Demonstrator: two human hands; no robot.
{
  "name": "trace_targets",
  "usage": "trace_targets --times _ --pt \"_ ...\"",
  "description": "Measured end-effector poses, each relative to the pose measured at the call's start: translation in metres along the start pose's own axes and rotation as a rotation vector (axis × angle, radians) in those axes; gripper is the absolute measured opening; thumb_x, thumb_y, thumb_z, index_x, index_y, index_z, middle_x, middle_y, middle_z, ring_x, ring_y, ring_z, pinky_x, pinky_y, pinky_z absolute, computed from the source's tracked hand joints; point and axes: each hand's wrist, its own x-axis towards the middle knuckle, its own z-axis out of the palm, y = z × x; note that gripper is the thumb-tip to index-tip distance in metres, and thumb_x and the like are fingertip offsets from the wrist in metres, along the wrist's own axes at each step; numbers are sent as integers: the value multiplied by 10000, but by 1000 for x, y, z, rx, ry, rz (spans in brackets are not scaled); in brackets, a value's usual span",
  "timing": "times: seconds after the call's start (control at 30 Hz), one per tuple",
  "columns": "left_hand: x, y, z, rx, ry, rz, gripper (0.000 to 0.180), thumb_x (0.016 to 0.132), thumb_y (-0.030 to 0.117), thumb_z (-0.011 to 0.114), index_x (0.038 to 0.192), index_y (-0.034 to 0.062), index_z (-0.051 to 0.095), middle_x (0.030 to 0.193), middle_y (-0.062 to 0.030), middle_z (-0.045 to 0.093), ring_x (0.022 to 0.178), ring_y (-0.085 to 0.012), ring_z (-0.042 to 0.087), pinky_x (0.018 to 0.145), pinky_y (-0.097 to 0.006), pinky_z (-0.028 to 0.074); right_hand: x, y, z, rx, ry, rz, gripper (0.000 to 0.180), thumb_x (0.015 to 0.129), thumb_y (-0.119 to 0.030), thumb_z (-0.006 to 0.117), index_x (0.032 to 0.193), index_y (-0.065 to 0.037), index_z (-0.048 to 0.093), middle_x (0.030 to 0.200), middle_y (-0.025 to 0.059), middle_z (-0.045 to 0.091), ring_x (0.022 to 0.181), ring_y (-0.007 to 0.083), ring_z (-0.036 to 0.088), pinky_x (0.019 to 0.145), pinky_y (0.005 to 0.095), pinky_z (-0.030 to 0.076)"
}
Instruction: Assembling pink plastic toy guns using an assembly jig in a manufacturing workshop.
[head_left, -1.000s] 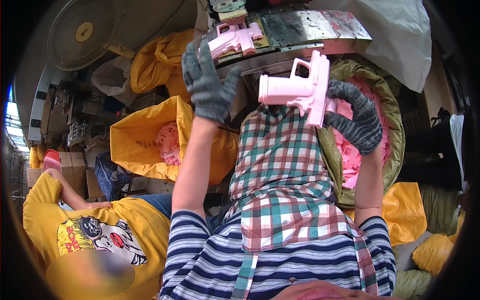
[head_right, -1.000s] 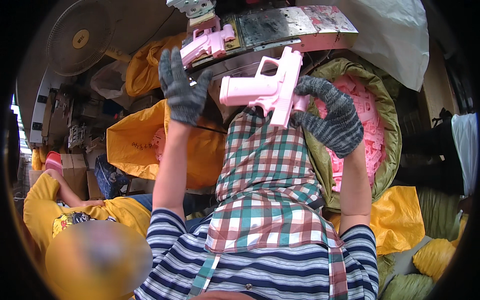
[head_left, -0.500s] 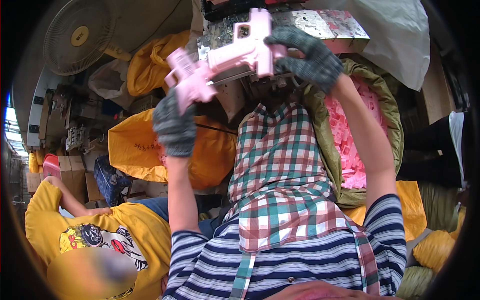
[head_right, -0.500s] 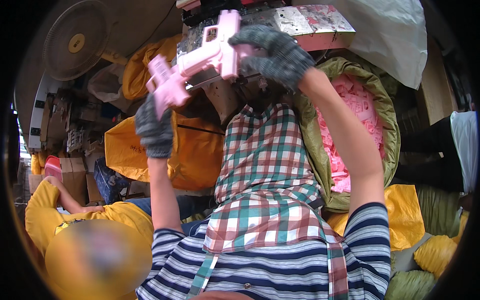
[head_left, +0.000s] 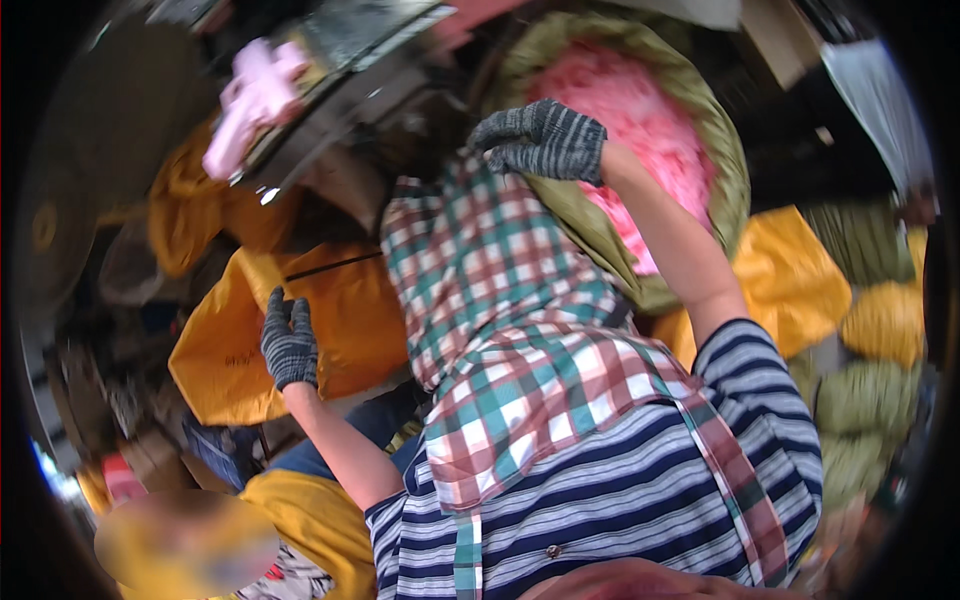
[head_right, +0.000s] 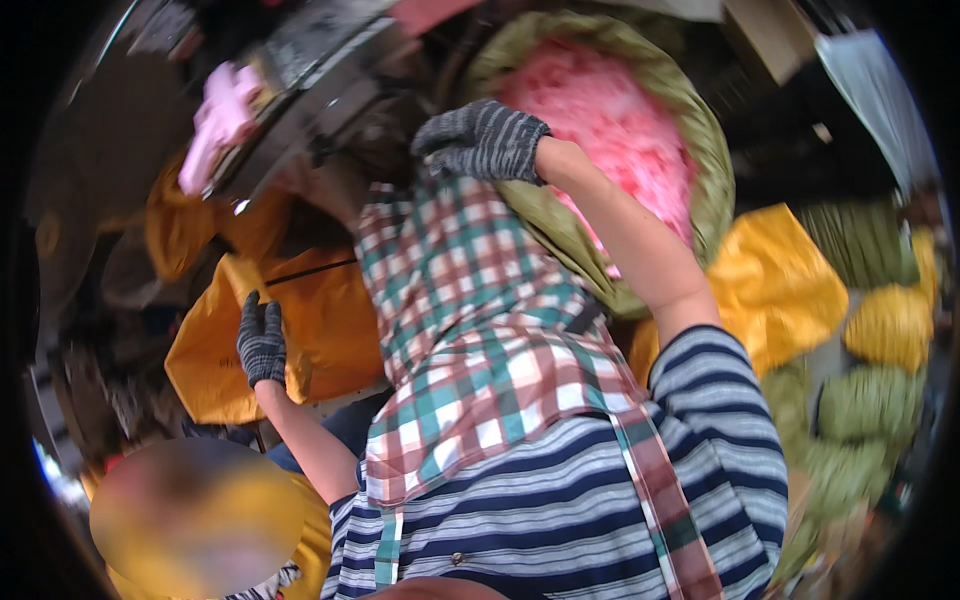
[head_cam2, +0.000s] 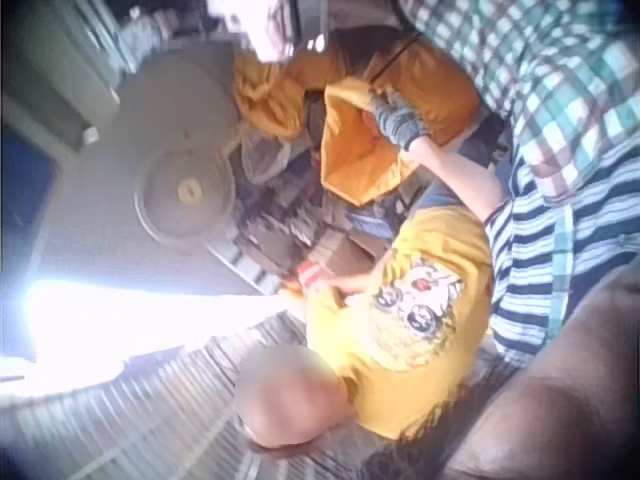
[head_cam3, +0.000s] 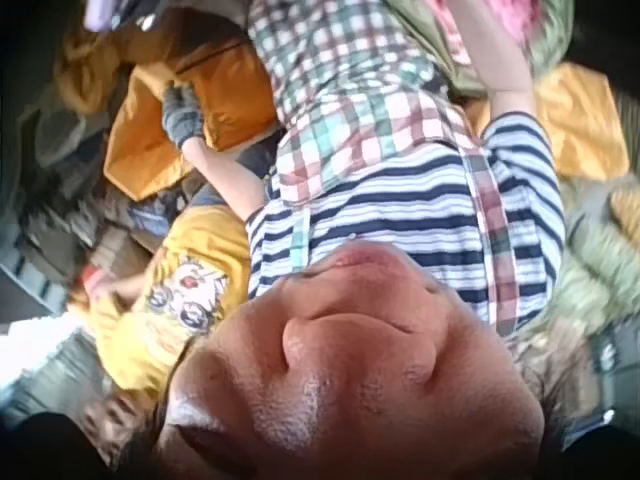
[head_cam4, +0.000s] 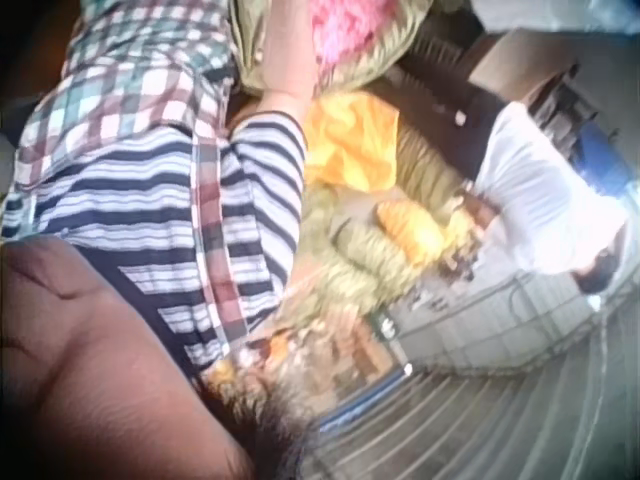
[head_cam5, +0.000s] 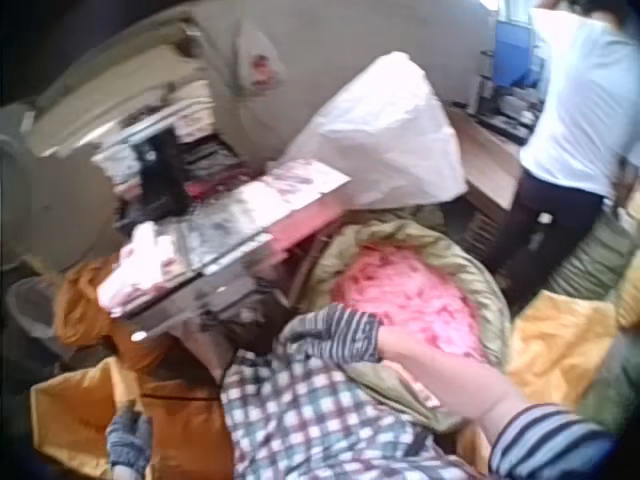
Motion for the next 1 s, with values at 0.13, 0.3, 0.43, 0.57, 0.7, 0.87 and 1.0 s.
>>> trace_targets --times 0.13,0.3,0.43,0.57,0.7,0.87,1.0 --pt "1 46 15 51 -79 115 382 836 194 582 1181 45 515 960 -164 630 858 -255 613 764 -331 465 -101 149 -30 -485 578 603 620 709 -388 659 1208 -59 495 1218 152 512 1128 293 479 956 346 380" --pt "1 53 29 60 -146 111 382 838 190 581 1184 44 514 961 -161 631 837 -242 612 742 -322 466 -177 217 -79 -698 668 1235 972 588 -565 702 1335 -78 316 1337 173 375 1231 313 366 1012 386 314" --pt "-6 50 35 24 -184 125 383 839 191 577 1188 46 512 952 -158 632 812 -244 608 731 -316 462 -148 217 -44 -645 515 1304 1064 565 -619 687 1397 -180 190 1421 141 239 1307 366 213 1019 537 235" --pt "-14 55 42 53 -226 140 402 827 207 586 1189 50 511 938 -158 628 813 -259 608 740 -335 462 -94 134 7 -943 385 1068 773 659 -403 668 1328 -174 357 1323 134 409 1194 305 416 971 441 333" --pt "-15 76 43 99 -258 234 422 814 224 597 1188 48 512 958 -158 625 857 -285 606 760 -354 462 -80 155 31 -930 336 792 325 716 -164 561 1037 -136 601 974 118 624 941 292 573 835 443 417" --pt "-12 91 54 47 -330 289 440 815 250 593 1195 44 505 1069 -174 592 1014 -306 555 875 -364 429 -68 131 21 -669 309 756 314 738 -173 525 1042 -119 584 1020 124 600 975 287 557 817 436 429" --pt "-10 95 55 47 -353 314 430 821 214 600 1209 57 500 1093 -182 585 1024 -274 567 854 -333 445 -70 133 17 -822 190 583 458 719 -130 573 1173 -130 511 1208 129 504 1130 302 458 905 444 384"
